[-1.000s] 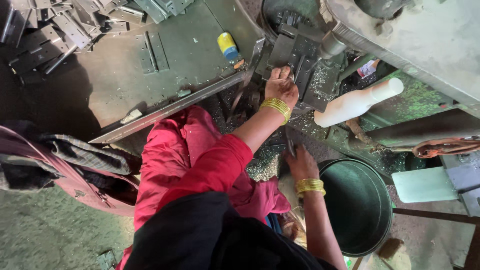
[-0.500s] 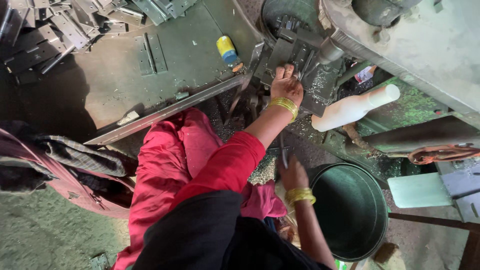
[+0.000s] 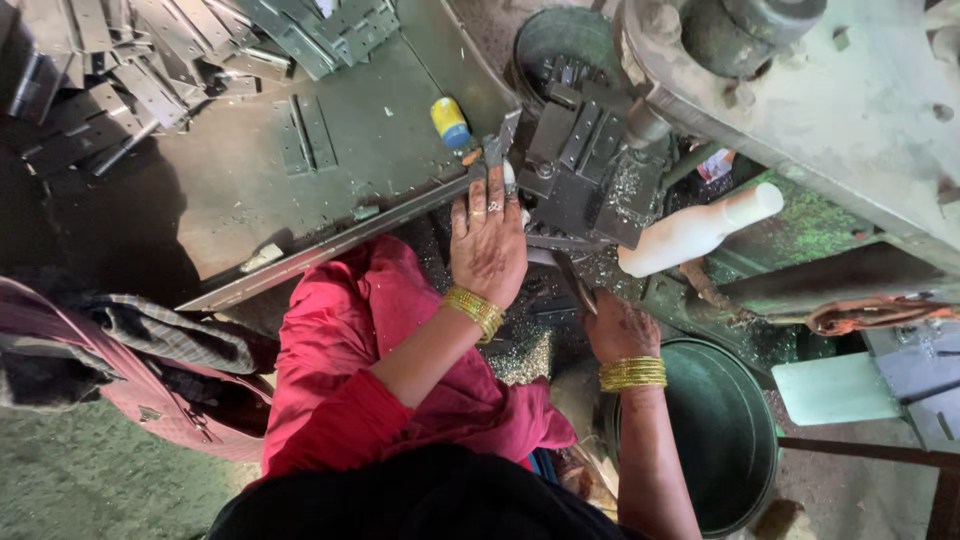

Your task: The person repeatedly places metal plates into a press machine, operates the lever to press them, and removes the finished pieces. The person handles the plates one at a time and stacks the processed pieces on a nearby table.

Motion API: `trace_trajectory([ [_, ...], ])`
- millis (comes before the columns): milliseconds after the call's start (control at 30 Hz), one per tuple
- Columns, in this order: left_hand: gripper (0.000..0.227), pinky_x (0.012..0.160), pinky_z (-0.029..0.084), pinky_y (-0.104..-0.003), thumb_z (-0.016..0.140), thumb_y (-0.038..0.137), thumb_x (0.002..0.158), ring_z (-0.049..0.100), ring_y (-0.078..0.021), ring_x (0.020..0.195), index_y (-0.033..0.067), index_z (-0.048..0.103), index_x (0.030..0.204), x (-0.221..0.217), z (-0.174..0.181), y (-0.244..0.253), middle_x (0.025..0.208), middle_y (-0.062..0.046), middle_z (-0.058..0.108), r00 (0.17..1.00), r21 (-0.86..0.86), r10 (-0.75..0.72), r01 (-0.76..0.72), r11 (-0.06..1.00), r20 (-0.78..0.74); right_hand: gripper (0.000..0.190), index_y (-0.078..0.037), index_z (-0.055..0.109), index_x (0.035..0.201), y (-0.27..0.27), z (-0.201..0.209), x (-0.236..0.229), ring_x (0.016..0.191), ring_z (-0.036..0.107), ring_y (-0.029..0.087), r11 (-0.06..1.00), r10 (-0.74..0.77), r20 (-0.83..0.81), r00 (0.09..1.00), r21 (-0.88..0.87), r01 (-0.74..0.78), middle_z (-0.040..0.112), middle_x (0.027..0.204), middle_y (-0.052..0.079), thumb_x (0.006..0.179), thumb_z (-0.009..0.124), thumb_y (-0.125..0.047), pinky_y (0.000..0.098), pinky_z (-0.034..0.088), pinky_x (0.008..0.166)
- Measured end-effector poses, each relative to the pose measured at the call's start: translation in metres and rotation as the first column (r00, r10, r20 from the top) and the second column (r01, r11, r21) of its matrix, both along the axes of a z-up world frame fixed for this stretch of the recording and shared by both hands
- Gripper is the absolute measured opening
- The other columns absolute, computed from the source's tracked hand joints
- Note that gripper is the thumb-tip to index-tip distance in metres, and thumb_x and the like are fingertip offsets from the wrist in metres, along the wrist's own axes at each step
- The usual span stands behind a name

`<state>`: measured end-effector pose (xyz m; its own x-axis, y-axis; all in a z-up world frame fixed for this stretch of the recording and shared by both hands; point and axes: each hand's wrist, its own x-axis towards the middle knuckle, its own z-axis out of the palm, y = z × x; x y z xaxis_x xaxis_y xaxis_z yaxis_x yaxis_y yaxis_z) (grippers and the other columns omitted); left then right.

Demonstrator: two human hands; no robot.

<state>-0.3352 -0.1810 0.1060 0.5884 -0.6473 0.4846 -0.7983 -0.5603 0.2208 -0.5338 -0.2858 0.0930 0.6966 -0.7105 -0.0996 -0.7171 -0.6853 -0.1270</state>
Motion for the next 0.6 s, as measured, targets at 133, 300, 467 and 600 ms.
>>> trace_trajectory([
  [133, 0.063, 0.112, 0.032, -0.054, 0.047, 0.020, 0.097, 0.043, -0.0402, 0.138, -0.0048, 0.049, 0.155, 0.001, -0.003, -0.002, 0.154, -0.020, 0.042, 0.990, -0.098, -0.095, 0.085, 0.992, -0.104, 0.031, -0.013, 0.068, 0.108, 0.004, 0.021, 0.007, 0.096, 0.071, 0.040, 0.994, 0.001, -0.021, 1.000, -0.108, -0.003, 0.074, 0.100, 0.018, 0.088, 0.067, -0.036, 0.0539, 0.055, 0.081],
  [300, 0.049, 0.118, 0.029, -0.051, 0.043, 0.016, 0.096, 0.040, -0.0332, 0.146, -0.0017, 0.057, 0.140, 0.029, -0.008, -0.094, 0.155, -0.017, 0.046, 0.965, 0.089, -0.260, 0.256, 0.963, 0.039, 0.024, -0.013, 0.070, 0.101, -0.002, 0.022, 0.013, 0.090, 0.073, 0.038, 0.987, 0.008, -0.051, 0.999, -0.157, -0.016, 0.075, 0.092, 0.016, 0.090, 0.065, -0.034, 0.0509, 0.056, 0.080],
  [467, 0.047, 0.120, 0.026, -0.051, 0.042, 0.017, 0.099, 0.041, -0.0355, 0.144, -0.0033, 0.056, 0.139, 0.075, -0.018, -0.187, 0.154, -0.020, 0.048, 0.984, 0.076, -0.166, 0.162, 0.984, 0.057, 0.024, -0.013, 0.070, 0.099, -0.015, 0.019, 0.011, 0.087, 0.073, 0.036, 0.985, 0.063, -0.015, 0.998, -0.157, -0.064, 0.075, 0.090, 0.014, 0.085, 0.069, -0.032, 0.0508, 0.056, 0.077],
  [600, 0.055, 0.120, 0.023, -0.051, 0.044, 0.021, 0.097, 0.041, -0.0357, 0.143, -0.0021, 0.048, 0.147, 0.106, -0.022, -0.225, 0.152, -0.020, 0.049, 0.989, 0.093, -0.145, 0.140, 0.986, 0.041, 0.026, -0.012, 0.068, 0.093, -0.020, 0.015, 0.011, 0.084, 0.072, 0.036, 0.969, 0.115, 0.076, 0.990, -0.229, -0.095, 0.073, 0.088, 0.012, 0.079, 0.074, -0.033, 0.0518, 0.055, 0.073],
])
